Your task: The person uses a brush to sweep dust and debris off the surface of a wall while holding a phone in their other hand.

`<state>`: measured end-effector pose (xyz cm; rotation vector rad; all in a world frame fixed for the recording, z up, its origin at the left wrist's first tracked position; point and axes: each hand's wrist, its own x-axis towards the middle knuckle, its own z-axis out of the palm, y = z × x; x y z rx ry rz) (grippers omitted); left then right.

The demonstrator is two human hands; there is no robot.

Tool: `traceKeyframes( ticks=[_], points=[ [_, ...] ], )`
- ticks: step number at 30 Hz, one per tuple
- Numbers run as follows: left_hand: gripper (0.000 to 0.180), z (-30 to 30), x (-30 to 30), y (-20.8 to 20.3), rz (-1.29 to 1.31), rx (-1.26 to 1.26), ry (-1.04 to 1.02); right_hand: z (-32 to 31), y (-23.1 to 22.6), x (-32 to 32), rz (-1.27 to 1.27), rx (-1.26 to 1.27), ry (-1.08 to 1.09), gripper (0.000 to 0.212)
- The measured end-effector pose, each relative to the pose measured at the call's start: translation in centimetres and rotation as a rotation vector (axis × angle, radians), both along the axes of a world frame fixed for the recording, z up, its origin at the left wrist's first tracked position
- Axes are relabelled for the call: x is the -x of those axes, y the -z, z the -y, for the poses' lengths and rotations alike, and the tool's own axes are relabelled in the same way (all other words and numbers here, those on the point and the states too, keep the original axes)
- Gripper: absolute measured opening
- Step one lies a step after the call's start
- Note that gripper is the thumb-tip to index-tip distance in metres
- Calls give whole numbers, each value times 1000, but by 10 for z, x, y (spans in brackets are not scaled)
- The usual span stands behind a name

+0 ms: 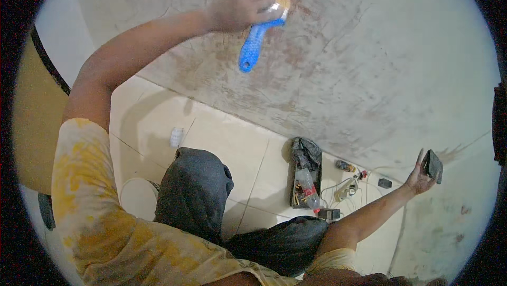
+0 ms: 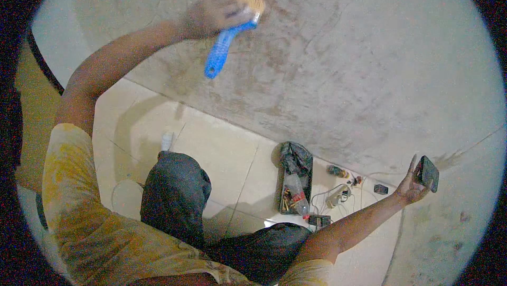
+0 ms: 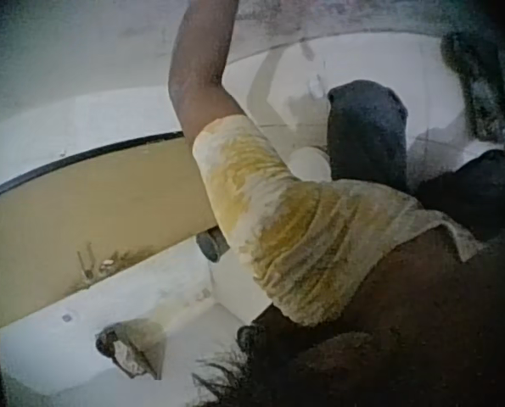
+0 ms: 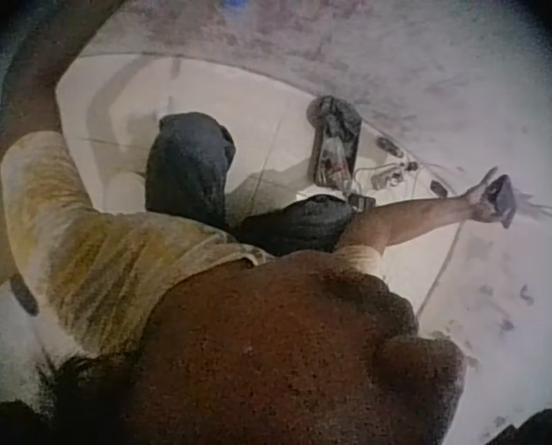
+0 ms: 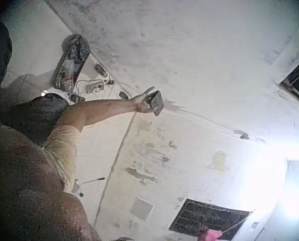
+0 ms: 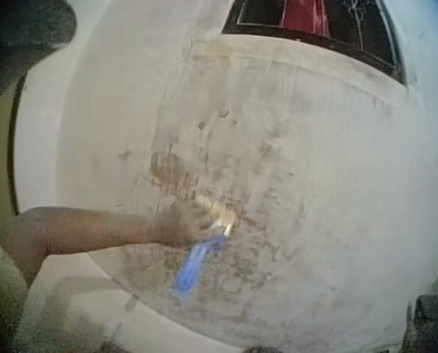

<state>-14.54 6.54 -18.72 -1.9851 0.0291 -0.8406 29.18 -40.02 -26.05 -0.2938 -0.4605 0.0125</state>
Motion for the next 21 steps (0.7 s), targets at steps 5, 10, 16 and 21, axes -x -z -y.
traceKeyframes(
  ticks=[5, 10, 16, 21],
  points=[
    [38, 21, 2, -91, 364, -24, 48, 21, 2, -27, 162, 131, -25, 55],
    [38, 15, -8, -83, 295, 41, -46, 3, -9, 1, 241, 450, 69, 64],
    [37, -9, -14, 45, -171, -35, -159, -1, -25, 27, 202, 519, 129, 67],
    [35, -9, -11, 43, -182, 83, 37, -5, -16, 21, 351, 691, 393, 68]
  ],
)
